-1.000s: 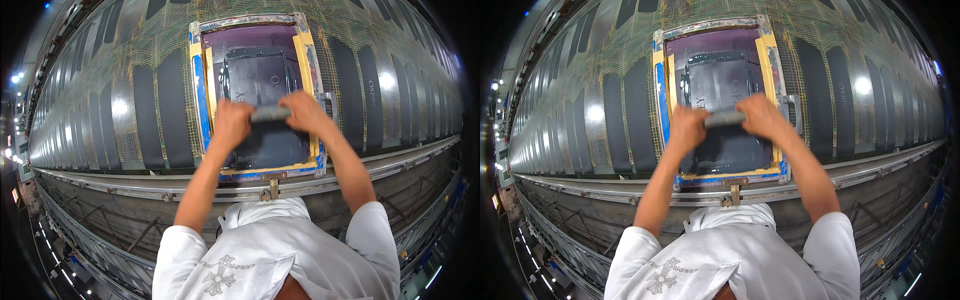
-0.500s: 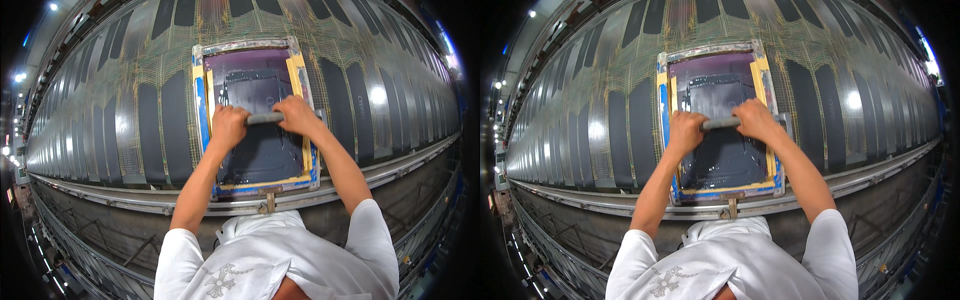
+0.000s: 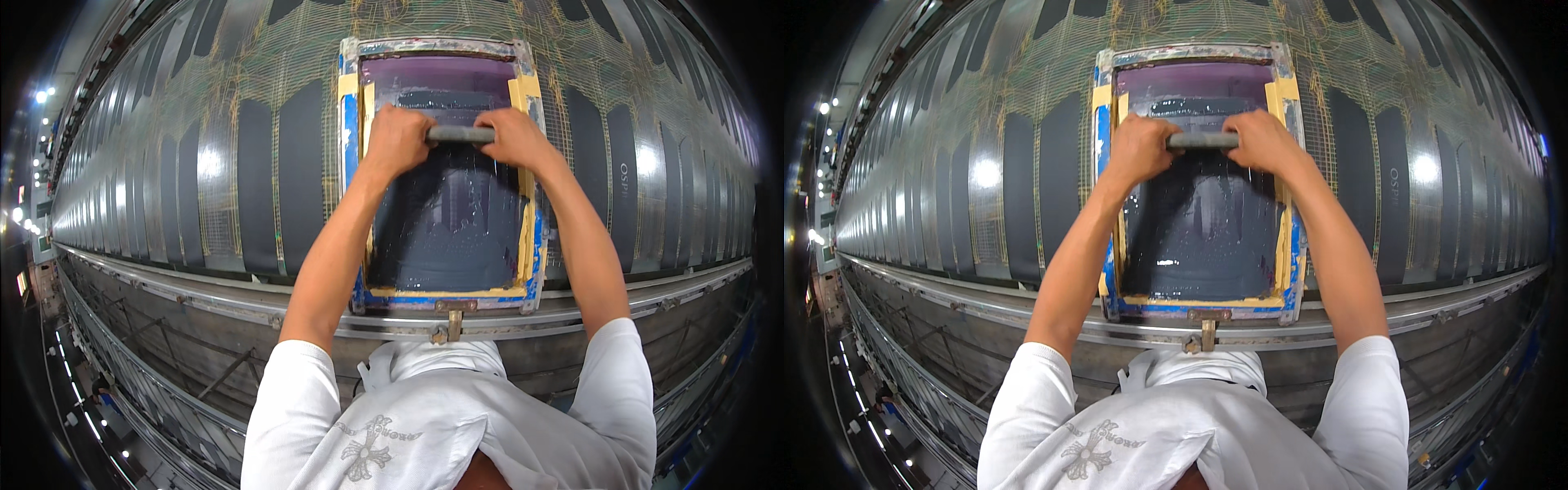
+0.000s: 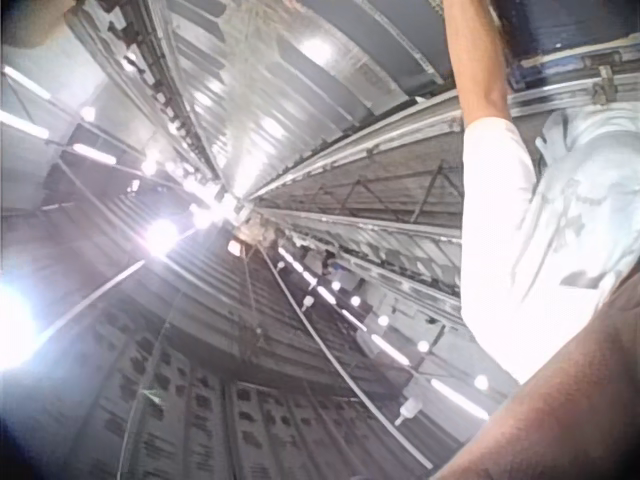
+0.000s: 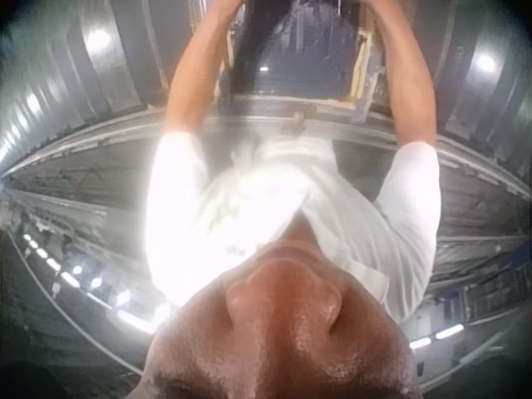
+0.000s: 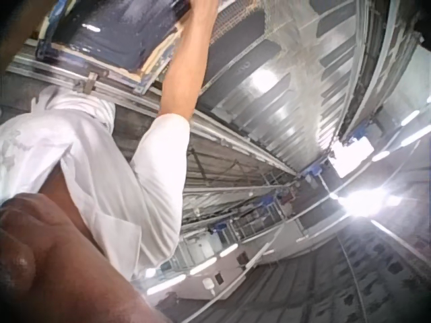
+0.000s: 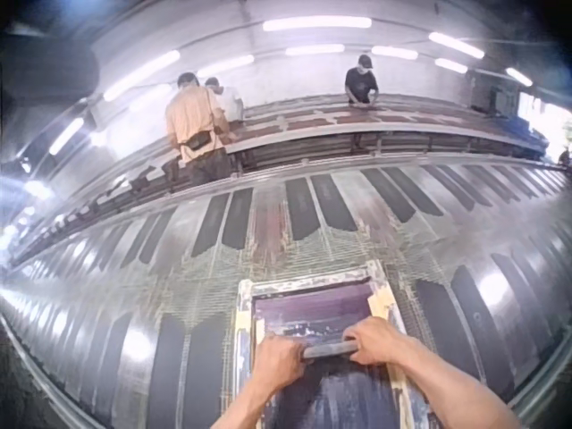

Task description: The person uses a squeegee to pull dark ink across a screen printing frame mounted on a conveyor belt. They repeatedly move the squeegee back and forth over the same rectangular area, occasionally lifting it to reposition or reload ink. The process is continuous and repetitive, focusing on a single section of the screen.

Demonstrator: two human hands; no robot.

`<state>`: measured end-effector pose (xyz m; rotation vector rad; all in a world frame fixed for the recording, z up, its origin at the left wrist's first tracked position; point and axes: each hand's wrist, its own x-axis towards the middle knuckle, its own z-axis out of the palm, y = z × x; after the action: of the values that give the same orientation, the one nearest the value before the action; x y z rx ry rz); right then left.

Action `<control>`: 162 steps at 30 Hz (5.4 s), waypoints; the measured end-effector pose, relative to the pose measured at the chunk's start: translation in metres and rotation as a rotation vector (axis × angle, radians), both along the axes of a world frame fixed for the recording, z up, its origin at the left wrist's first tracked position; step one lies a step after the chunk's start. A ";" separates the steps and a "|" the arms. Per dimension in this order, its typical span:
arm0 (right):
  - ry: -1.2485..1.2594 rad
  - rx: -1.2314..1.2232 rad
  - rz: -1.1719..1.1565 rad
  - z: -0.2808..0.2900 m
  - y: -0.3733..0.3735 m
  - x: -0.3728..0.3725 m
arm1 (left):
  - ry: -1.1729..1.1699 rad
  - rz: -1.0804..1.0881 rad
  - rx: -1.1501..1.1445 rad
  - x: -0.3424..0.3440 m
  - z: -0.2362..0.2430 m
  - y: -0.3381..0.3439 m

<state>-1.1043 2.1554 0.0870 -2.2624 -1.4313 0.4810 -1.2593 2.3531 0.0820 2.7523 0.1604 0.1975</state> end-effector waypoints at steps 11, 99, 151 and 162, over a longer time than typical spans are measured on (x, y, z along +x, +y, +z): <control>0.254 0.095 -0.090 0.027 -0.135 -0.162 | -0.087 0.027 0.014 -0.194 0.001 -0.137; -0.087 0.030 0.019 0.015 0.306 -0.170 | -0.081 -0.070 0.021 -0.168 0.018 0.305; 0.219 0.557 -0.896 -0.043 0.424 -0.439 | -0.097 0.095 0.124 -0.591 0.053 0.406; 0.142 0.377 -0.941 -0.063 0.448 -0.446 | -0.024 -0.001 0.022 -0.641 0.025 0.428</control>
<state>-1.5501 2.6037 0.0239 -2.2120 -0.2468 0.0477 -1.9007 2.7811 0.1069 2.7711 0.1511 0.2329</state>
